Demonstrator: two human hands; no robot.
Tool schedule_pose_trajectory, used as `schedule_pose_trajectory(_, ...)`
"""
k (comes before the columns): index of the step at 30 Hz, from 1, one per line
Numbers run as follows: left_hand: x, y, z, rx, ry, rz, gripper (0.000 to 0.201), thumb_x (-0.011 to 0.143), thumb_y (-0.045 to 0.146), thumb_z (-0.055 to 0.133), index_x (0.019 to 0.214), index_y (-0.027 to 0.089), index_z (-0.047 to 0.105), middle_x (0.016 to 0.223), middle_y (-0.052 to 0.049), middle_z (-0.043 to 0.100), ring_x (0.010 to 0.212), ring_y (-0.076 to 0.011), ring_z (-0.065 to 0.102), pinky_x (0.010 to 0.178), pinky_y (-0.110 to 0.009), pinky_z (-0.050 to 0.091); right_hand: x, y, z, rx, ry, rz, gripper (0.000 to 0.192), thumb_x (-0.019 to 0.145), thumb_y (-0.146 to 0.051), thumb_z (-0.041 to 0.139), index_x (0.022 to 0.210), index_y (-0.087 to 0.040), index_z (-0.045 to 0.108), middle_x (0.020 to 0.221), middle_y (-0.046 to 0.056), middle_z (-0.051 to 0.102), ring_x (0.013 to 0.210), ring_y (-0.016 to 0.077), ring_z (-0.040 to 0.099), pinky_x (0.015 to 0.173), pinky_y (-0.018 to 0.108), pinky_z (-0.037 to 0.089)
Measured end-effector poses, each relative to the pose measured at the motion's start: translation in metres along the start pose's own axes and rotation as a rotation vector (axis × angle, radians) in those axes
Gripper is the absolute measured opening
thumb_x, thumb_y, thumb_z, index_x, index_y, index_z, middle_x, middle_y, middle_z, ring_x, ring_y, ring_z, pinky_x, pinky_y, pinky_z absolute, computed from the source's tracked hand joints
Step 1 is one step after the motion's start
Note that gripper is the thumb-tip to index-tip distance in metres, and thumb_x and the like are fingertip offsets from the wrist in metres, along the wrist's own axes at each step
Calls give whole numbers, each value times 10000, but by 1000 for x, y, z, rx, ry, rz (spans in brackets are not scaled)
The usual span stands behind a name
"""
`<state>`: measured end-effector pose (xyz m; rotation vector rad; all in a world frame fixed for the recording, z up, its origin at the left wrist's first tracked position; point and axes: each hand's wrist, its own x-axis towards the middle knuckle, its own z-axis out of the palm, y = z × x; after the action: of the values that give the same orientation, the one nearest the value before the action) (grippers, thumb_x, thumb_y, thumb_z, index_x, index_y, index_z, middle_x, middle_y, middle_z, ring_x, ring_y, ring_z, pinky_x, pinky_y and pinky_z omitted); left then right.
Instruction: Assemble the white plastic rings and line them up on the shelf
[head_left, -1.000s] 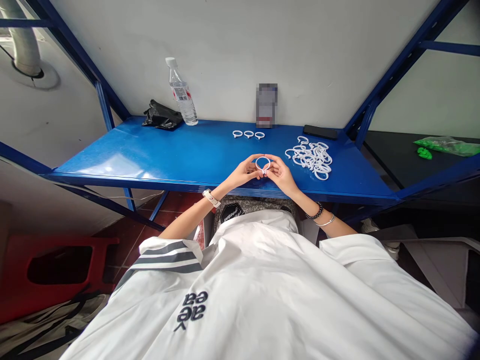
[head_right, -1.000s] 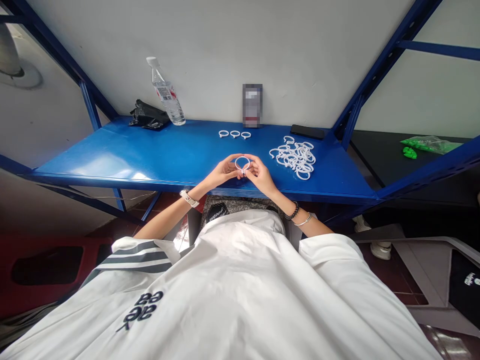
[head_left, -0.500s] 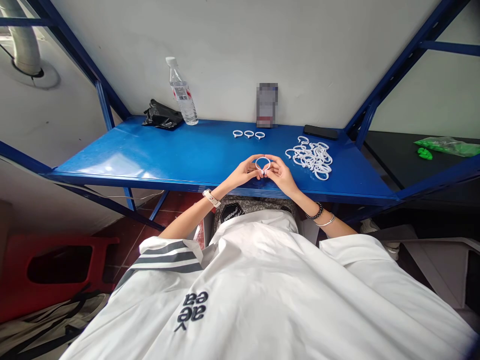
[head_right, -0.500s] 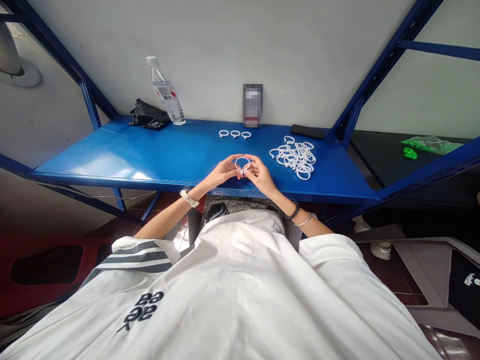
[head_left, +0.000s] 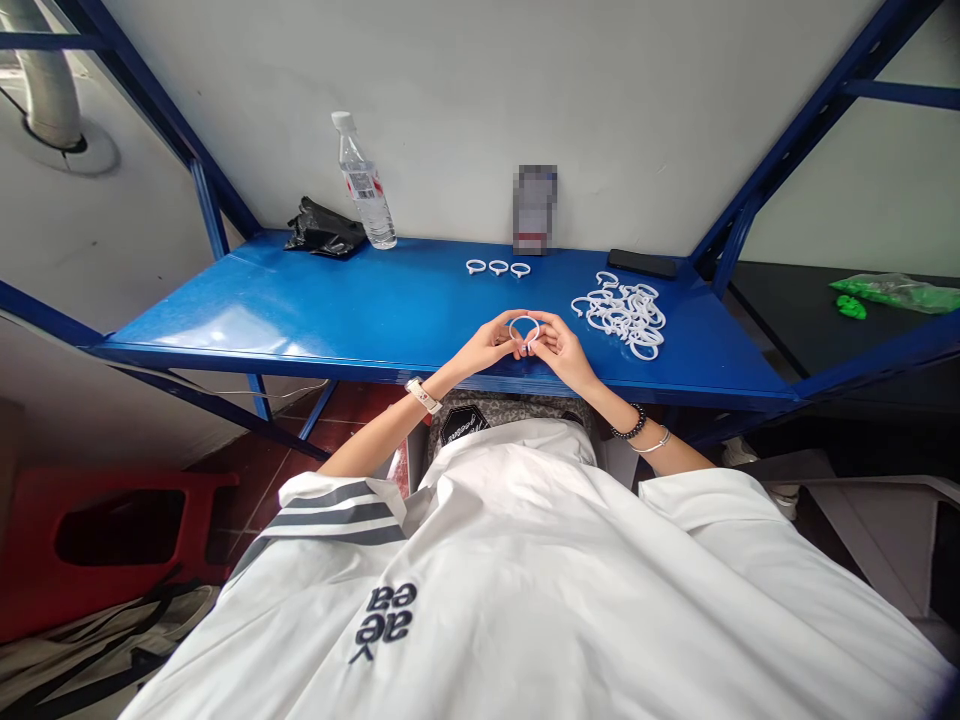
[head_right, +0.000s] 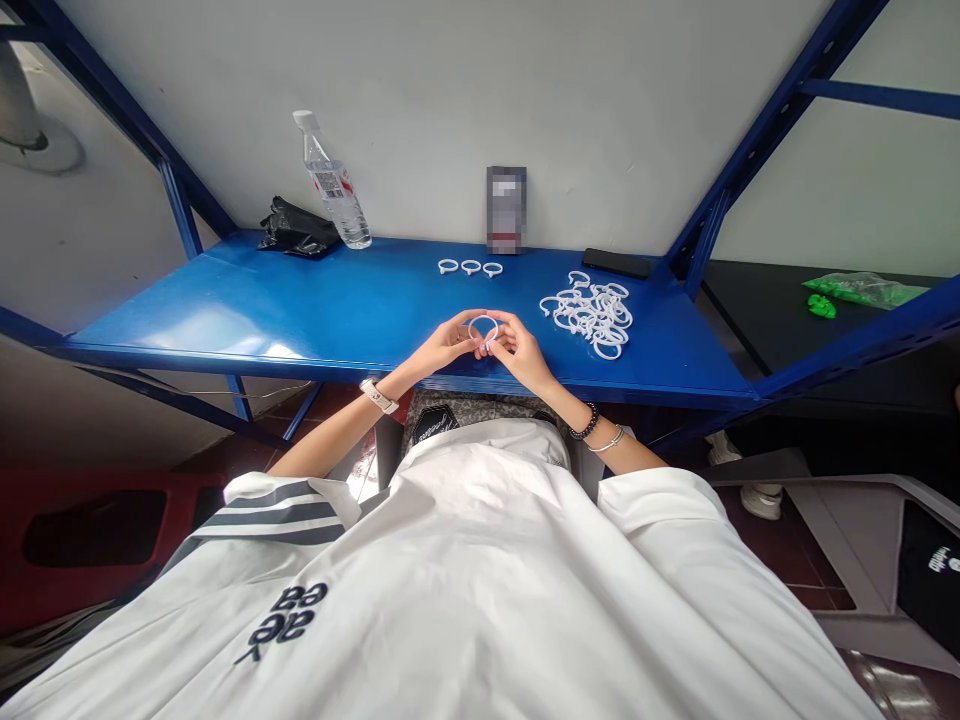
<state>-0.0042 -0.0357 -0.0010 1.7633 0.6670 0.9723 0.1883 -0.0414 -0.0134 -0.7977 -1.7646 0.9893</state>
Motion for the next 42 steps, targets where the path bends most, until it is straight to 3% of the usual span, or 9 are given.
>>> schedule_pose_trajectory(25,0,1,0,119,-25,25,492,923,441,590,1289,125,499,767,-20,664,733,-160,646,760,-305,519,-3,-14,4,-55,-27,-6,375,871,-378,633,1222,-278,549,875,11,650,765,179,668,772,355,582)
schedule_pose_trajectory(35,3,-5,-1,-57,68,-11,593,843,522,700,1255,123,552,776,-42,689,687,-167,670,704,-304,546,4,6,-3,43,21,56,395,832,-465,678,1152,-258,576,927,32,683,833,195,672,834,382,574)
schedule_pose_trajectory(42,3,-7,0,-48,65,12,594,874,570,641,1256,125,546,810,-63,718,678,-158,675,670,-281,547,6,1,-3,147,15,129,393,801,-540,706,1033,-231,633,862,20,680,746,164,633,771,343,559)
